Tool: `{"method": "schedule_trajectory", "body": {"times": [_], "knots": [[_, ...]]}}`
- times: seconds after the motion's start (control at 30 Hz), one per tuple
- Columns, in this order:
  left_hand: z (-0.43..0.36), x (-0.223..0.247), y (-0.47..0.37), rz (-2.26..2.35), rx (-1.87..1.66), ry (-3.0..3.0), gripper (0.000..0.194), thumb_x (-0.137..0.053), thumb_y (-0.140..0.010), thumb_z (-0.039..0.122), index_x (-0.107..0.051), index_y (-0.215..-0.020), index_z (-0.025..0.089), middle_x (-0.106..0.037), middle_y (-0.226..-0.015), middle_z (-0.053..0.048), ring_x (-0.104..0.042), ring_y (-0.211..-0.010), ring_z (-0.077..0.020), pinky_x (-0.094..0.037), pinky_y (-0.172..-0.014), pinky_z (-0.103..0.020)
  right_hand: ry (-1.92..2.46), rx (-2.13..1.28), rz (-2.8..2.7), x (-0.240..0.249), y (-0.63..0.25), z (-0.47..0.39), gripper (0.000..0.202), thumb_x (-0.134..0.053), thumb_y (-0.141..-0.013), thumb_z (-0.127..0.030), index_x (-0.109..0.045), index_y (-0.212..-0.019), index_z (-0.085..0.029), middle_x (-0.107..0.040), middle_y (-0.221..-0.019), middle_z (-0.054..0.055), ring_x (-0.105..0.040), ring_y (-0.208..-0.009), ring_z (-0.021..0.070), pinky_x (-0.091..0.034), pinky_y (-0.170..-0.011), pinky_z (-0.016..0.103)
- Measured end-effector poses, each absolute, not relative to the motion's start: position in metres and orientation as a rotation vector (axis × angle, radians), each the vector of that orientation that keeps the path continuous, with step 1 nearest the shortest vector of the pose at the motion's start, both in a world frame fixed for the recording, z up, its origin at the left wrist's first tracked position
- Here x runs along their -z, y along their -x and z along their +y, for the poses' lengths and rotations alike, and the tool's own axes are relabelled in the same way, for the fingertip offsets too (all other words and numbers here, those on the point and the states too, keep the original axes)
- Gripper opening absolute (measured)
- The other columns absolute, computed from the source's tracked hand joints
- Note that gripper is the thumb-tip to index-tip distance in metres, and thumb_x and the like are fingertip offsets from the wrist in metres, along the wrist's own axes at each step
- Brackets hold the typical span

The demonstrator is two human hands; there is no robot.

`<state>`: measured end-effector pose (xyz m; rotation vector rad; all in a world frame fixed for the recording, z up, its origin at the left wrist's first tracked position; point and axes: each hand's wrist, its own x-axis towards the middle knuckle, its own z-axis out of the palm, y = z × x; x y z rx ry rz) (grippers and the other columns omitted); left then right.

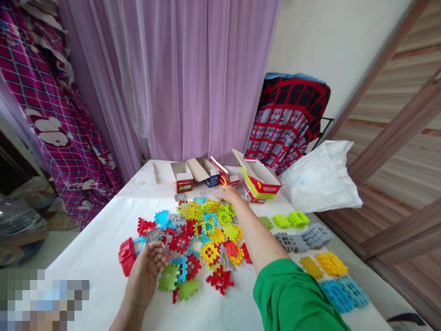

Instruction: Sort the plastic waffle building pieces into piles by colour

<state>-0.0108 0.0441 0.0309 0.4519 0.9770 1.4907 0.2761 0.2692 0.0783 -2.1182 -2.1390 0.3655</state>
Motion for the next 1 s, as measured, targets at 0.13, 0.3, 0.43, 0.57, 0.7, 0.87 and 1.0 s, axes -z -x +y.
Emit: {"method": "schedule_trajectory", "body": {"times": [0.13,0.3,0.43,0.57,0.7,0.87,1.0], "knots": [[0.048,-0.03,0.007,0.997,-1.527,-0.429,0.053,-0.074,-0.063,0.064,-0.064,-0.081,0.016,-0.061,-0.064,0.001,-0.056,-0.051,-0.011,-0.038,-0.041,-0.02,2.207,-0.412,-2.032,-0.07,-0.305,0.249,0.042,-0.042,-0.094,-0.042,-0.065,-0.125,-0.025,-0.066,-0.126,0.009,-0.062,-0.113,0.0273,-0.047,-0.094,0.04],[0.052,-0.029,0.004,1.047,-1.548,-0.423,0.049,-0.072,-0.065,0.062,-0.063,-0.081,0.016,-0.06,-0.063,0.001,-0.056,-0.049,-0.0114,-0.037,-0.04,-0.02,1.976,-0.554,-2.12,-0.064,-0.293,0.225,0.039,-0.045,-0.093,-0.037,-0.066,-0.125,-0.027,-0.065,-0.13,0.002,-0.06,-0.118,0.0194,-0.044,-0.1,0.03],[0.053,-0.028,0.008,1.053,-1.526,-0.464,0.055,-0.074,-0.059,0.065,-0.063,-0.079,0.016,-0.061,-0.064,0.0,-0.056,-0.051,-0.0131,-0.041,-0.042,-0.023,1.823,-0.559,-2.104,-0.081,-0.288,0.215,0.04,-0.047,-0.092,-0.029,-0.063,-0.129,-0.024,-0.062,-0.133,0.001,-0.058,-0.121,0.0173,-0.043,-0.103,0.027],[0.049,-0.026,0.006,1.136,-1.498,-0.694,0.057,-0.075,-0.057,0.067,-0.065,-0.08,0.016,-0.062,-0.066,-0.002,-0.056,-0.053,-0.014,-0.042,-0.044,-0.024,1.851,-0.434,-2.014,-0.104,-0.308,0.2,0.043,-0.035,-0.096,-0.025,-0.06,-0.132,-0.023,-0.062,-0.133,0.002,-0.057,-0.121,0.0176,-0.043,-0.103,0.031],[0.04,-0.023,-0.001,1.264,-1.477,-0.937,0.052,-0.074,-0.059,0.066,-0.067,-0.077,0.018,-0.061,-0.065,-0.001,-0.056,-0.054,-0.0143,-0.043,-0.047,-0.024,1.977,-0.381,-2.045,-0.113,-0.336,0.172,0.036,-0.045,-0.092,-0.025,-0.07,-0.117,-0.025,-0.07,-0.121,0.002,-0.063,-0.11,0.0188,-0.048,-0.093,0.028],[0.036,-0.025,-0.001,1.38,-1.528,-1.006,0.053,-0.071,-0.059,0.068,-0.068,-0.076,0.018,-0.062,-0.063,-0.001,-0.057,-0.055,-0.0162,-0.045,-0.048,-0.025,2.152,-0.351,-2.211,-0.107,-0.353,0.139,0.027,-0.064,-0.075,-0.018,-0.077,-0.096,-0.029,-0.075,-0.105,0.001,-0.067,-0.1,0.0225,-0.049,-0.085,0.029],[0.036,-0.029,0.001,1.454,-1.533,-1.039,0.056,-0.07,-0.057,0.07,-0.069,-0.076,0.018,-0.063,-0.062,-0.002,-0.057,-0.054,-0.0167,-0.045,-0.047,-0.026,2.155,-0.338,-2.38,-0.102,-0.345,0.13,0.048,-0.075,-0.061,-0.019,-0.074,-0.106,-0.034,-0.073,-0.11,0.003,-0.065,-0.104,0.0267,-0.049,-0.085,0.032]]}}
